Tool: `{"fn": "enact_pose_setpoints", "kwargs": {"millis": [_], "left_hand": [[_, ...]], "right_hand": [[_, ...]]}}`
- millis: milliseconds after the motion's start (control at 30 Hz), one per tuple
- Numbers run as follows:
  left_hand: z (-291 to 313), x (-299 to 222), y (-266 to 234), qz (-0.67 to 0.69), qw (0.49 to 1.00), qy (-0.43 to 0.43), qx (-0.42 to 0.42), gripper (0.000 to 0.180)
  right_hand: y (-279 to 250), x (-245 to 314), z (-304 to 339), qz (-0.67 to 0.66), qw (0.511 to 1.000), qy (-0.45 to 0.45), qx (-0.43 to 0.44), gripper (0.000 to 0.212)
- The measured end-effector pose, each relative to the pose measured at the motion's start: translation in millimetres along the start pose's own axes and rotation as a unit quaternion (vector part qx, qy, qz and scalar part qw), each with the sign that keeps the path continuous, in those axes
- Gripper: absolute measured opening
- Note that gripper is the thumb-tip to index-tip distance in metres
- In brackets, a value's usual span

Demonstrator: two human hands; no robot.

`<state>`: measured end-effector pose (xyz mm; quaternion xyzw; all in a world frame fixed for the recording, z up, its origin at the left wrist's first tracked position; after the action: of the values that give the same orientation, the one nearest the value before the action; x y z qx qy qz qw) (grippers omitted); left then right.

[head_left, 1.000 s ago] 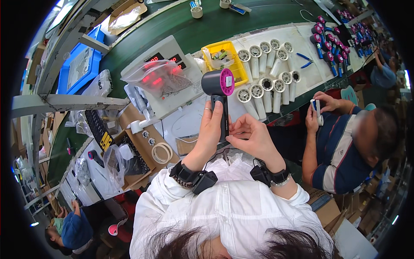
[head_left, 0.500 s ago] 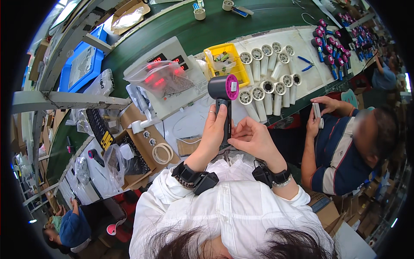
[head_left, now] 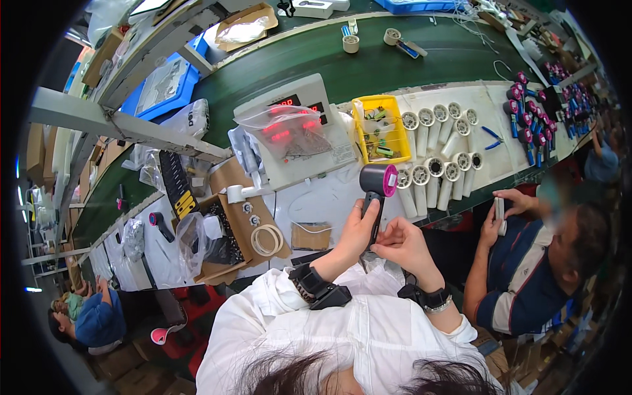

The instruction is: Assembling and inspecting hair dryers at a manufacturing workstation.

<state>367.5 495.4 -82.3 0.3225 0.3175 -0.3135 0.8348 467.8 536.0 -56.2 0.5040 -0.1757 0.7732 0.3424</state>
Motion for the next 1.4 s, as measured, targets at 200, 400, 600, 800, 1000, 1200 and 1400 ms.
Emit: {"fn": "enact_pose_setpoints", "kwargs": {"millis": [200,400,600,800,1000,1200,1400], "left_hand": [[-2.3,19.7,-13.8,-0.004,1.000,-0.003,-0.013,0.038],[3.5,32.9,-19.8,-0.030,0.997,-0.065,-0.008,0.041],[0.0,59.3,-29.1,-0.056,0.990,-0.125,0.018,0.046],[-1.9,88.0,-35.7,-0.088,0.983,-0.159,0.013,0.059],[0.6,97.8,-36.7,-0.055,0.985,-0.160,0.020,0.053],[6.2,105.1,-47.8,-0.070,0.985,-0.159,-0.013,0.051],[8.9,99.7,-45.6,-0.075,0.984,-0.159,-0.028,0.051]], "right_hand": [[8.5,-19.3,-0.2,0.021,0.999,0.019,0.024,0.031],[13.3,-36.8,5.3,0.024,0.999,0.017,0.014,0.030],[21.8,-38.5,9.0,0.068,0.996,0.030,0.044,0.021],[27.6,-36.7,14.3,0.161,0.985,0.002,0.057,0.015],[29.4,-53.2,19.2,0.144,0.986,0.012,0.079,0.016],[38.2,-60.3,21.7,0.145,0.984,0.015,0.107,0.015],[34.2,-65.3,19.5,0.131,0.988,0.001,0.083,0.020]]}}
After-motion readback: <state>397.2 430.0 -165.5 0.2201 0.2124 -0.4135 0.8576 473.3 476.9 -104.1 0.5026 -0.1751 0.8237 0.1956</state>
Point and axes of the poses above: each hand's wrist, its own z-axis away from the middle knuckle, its own y-axis out of the palm, x = y × z, the point moved 8 cm from there along -z, towards the middle knuckle, and after that the axes turned 2 degrees about -x, right-handed, at the moved point
